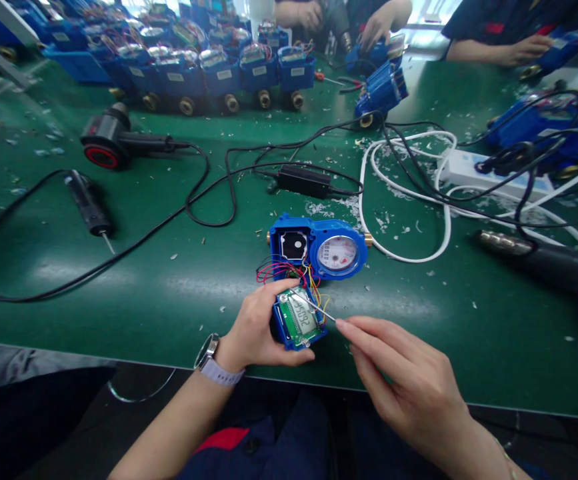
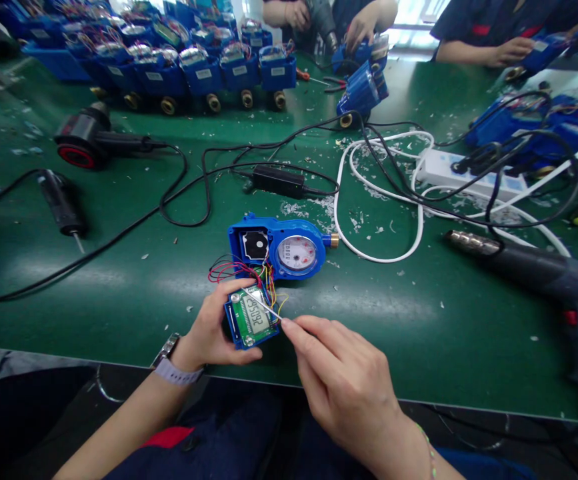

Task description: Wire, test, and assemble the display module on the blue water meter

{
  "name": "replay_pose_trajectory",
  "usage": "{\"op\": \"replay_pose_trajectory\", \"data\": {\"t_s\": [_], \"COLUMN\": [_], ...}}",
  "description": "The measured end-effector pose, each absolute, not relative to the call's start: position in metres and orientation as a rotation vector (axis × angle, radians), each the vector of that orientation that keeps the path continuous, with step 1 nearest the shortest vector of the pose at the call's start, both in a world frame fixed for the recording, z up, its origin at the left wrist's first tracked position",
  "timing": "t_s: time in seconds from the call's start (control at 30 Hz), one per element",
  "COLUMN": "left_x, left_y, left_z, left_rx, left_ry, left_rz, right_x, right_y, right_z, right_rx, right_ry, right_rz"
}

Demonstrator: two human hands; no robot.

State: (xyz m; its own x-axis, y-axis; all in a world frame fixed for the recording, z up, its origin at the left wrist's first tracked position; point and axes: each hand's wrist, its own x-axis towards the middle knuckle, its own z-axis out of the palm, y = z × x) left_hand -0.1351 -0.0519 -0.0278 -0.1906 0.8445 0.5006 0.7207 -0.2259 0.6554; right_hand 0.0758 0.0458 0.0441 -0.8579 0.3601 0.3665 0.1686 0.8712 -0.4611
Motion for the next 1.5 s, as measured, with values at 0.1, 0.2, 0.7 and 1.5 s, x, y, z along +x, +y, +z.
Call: {"op": "replay_pose_trajectory", "data": {"t_s": [0.1, 0.2, 0.7, 1.5], "left_x": [-0.135, -0.136, -0.134, -0.093], "left_y": [-0.052, -0.052, -0.053, -0.053], "left_z": [-0.030, -0.031, -0.028, -0.032], "left_rx": [1.923, 1.931, 1.896, 1.590], "left_ry": [1.840, 1.816, 1.812, 1.912], "left_rz": [1.372, 1.375, 1.270, 1.404], "right_x": [0.080, 0.088, 0.138, 0.055], "right_y": [0.051, 0.058, 0.108, 0.077], "right_z": [0.045, 0.042, -0.009, 0.019], "right_rx": [-0.468, -0.622, -0.860, -0.273], "right_ry": [-2.457, -2.345, -2.414, -2.493], "right_rz": [0.610, 0.524, 0.182, 0.500]}}
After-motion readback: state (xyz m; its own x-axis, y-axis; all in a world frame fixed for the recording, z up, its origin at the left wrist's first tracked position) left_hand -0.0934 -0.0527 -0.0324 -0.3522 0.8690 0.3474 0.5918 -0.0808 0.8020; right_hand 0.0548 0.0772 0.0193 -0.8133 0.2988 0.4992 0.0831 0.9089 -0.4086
